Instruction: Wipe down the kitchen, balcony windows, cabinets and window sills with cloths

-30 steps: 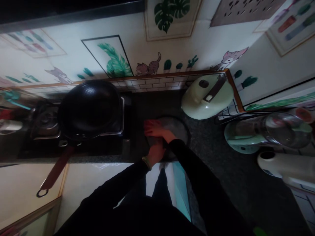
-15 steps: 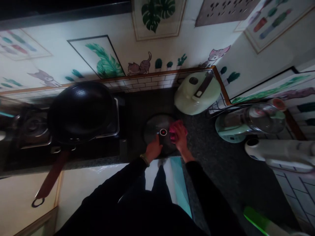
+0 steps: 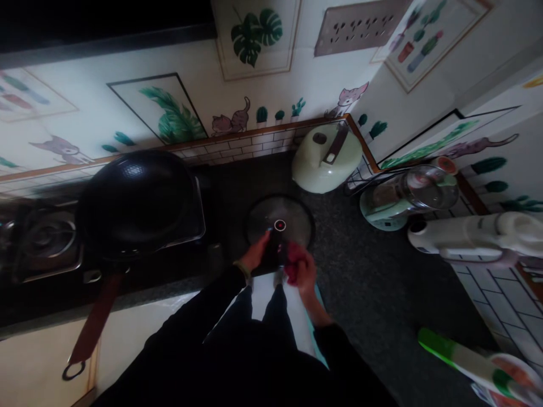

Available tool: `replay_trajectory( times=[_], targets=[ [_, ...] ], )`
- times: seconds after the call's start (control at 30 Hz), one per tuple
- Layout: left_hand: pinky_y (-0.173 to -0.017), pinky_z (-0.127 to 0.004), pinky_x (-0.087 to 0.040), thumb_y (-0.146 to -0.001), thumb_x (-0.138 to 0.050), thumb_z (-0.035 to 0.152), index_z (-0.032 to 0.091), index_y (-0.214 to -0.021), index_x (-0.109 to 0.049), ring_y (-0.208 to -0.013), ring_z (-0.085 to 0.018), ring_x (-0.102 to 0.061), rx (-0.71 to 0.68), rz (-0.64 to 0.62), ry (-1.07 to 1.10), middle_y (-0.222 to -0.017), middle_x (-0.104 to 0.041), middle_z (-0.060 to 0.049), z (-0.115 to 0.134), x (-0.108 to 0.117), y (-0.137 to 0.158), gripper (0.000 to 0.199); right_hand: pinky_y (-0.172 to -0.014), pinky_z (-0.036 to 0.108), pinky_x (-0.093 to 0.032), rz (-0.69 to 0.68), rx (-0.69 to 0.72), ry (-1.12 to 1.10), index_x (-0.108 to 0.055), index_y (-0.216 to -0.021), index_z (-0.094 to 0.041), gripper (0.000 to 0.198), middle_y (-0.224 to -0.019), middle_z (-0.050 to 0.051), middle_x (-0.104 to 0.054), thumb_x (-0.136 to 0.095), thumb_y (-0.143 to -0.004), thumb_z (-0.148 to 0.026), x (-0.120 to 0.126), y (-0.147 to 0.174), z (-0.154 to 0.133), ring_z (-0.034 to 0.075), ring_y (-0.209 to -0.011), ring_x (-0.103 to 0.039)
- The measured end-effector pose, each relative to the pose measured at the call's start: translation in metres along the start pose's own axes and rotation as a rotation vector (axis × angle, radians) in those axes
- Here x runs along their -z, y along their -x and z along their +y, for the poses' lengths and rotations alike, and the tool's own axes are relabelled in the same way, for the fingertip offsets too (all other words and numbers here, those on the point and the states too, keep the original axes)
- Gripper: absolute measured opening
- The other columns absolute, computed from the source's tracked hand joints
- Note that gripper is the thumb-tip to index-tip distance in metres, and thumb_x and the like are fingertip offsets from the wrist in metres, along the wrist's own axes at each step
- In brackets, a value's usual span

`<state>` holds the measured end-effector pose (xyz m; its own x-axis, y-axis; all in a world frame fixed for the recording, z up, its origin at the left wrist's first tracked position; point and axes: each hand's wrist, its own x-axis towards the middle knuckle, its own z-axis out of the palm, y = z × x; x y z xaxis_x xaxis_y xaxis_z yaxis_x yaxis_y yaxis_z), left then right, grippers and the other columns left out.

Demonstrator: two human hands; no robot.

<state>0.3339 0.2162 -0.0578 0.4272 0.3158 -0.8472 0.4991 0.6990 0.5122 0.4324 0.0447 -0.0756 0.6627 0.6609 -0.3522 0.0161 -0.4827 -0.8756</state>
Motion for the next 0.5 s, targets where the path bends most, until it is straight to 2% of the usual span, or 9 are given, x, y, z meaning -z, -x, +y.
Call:
replay_trajectory(
  times=[0.07, 0.1, 0.17, 0.2, 0.27, 0.33, 0.43, 0.5],
  targets=[
    [-0.084, -0.037, -0.063, -0.099, -0.036, 0.083, 0.013, -0.114, -0.075, -0.091, -0.026, -0.078, 0.088, -0.114, 0.308, -0.103, -0.08, -0.017, 0.001, 0.003, -0.003, 0.081, -0.104, 0.052, -0.059, 0.079, 0.089, 0.069, -0.067, -0.128, -0.026, 0.038, -0.126, 0.012, -0.07, -0.045, -0.097, -0.03, -0.004, -0.049, -0.026, 0.029, -0.117, -0.069],
    [-0.083, -0.036, -0.063, -0.098, -0.037, 0.084, 0.014, -0.114, -0.075, -0.09, -0.025, -0.077, 0.127, -0.156, 0.447, -0.102, -0.08, -0.016, 0.002, 0.004, -0.006, 0.081, -0.113, 0.054, -0.053, 0.054, 0.113, 0.148, -0.07, -0.124, -0.024, 0.037, -0.132, 0.014, -0.068, -0.048, -0.094, -0.028, -0.01, -0.068, -0.037, 0.031, -0.127, -0.064],
    [-0.081, -0.033, -0.062, -0.099, -0.038, 0.082, 0.014, -0.113, -0.075, -0.089, -0.024, -0.076, 0.153, -0.183, 0.594, -0.099, -0.08, -0.015, 0.004, 0.005, -0.011, 0.078, -0.119, 0.056, -0.048, -0.003, 0.091, 0.293, -0.074, -0.117, -0.02, 0.037, -0.137, 0.017, -0.064, -0.05, -0.089, -0.021, -0.029, -0.083, -0.053, 0.033, -0.133, -0.059],
    [-0.08, -0.033, -0.061, -0.101, -0.036, 0.079, 0.013, -0.113, -0.075, -0.088, -0.023, -0.076, 0.147, -0.18, 0.615, -0.098, -0.08, -0.015, 0.005, 0.006, -0.014, 0.077, -0.119, 0.057, -0.048, -0.019, 0.075, 0.342, -0.075, -0.115, -0.019, 0.037, -0.138, 0.018, -0.062, -0.05, -0.088, -0.019, -0.04, -0.077, -0.056, 0.034, -0.134, -0.058],
    [-0.075, -0.031, -0.06, -0.103, -0.033, 0.078, 0.012, -0.11, -0.076, -0.083, -0.022, -0.075, 0.149, -0.172, 0.62, -0.094, -0.079, -0.015, 0.006, 0.008, -0.018, 0.079, -0.115, 0.055, -0.053, -0.045, 0.061, 0.377, -0.075, -0.115, -0.019, 0.038, -0.141, 0.018, -0.059, -0.05, -0.087, -0.015, -0.055, -0.045, -0.056, 0.034, -0.133, -0.059],
    [-0.069, -0.029, -0.058, -0.101, -0.032, 0.081, 0.011, -0.106, -0.076, -0.074, -0.02, -0.072, 0.188, -0.179, 0.588, -0.088, -0.078, -0.015, 0.008, 0.01, -0.022, 0.083, -0.102, 0.052, -0.062, -0.103, 0.054, 0.352, -0.076, -0.115, -0.024, 0.038, -0.141, 0.015, -0.06, -0.05, -0.088, -0.015, -0.056, -0.005, -0.049, 0.031, -0.123, -0.065],
    [-0.067, -0.028, -0.058, -0.1, -0.047, 0.078, 0.011, -0.099, -0.075, -0.07, -0.018, -0.072, 0.166, -0.153, 0.465, -0.083, -0.076, -0.013, 0.009, 0.011, -0.028, 0.073, -0.084, 0.046, -0.067, -0.254, 0.044, 0.313, -0.078, -0.108, -0.03, 0.039, -0.132, 0.009, -0.066, -0.046, -0.09, -0.014, -0.031, 0.03, -0.04, 0.025, -0.1, -0.072],
    [-0.069, -0.027, -0.058, -0.097, -0.068, 0.061, 0.011, -0.096, -0.073, -0.071, -0.017, -0.073, 0.099, -0.118, 0.385, -0.082, -0.076, -0.01, 0.008, 0.008, -0.031, 0.05, -0.087, 0.045, -0.067, -0.288, 0.111, 0.359, -0.079, -0.106, -0.03, 0.042, -0.125, 0.008, -0.07, -0.044, -0.091, -0.014, -0.008, 0.028, -0.035, 0.025, -0.1, -0.074]
  ],
)
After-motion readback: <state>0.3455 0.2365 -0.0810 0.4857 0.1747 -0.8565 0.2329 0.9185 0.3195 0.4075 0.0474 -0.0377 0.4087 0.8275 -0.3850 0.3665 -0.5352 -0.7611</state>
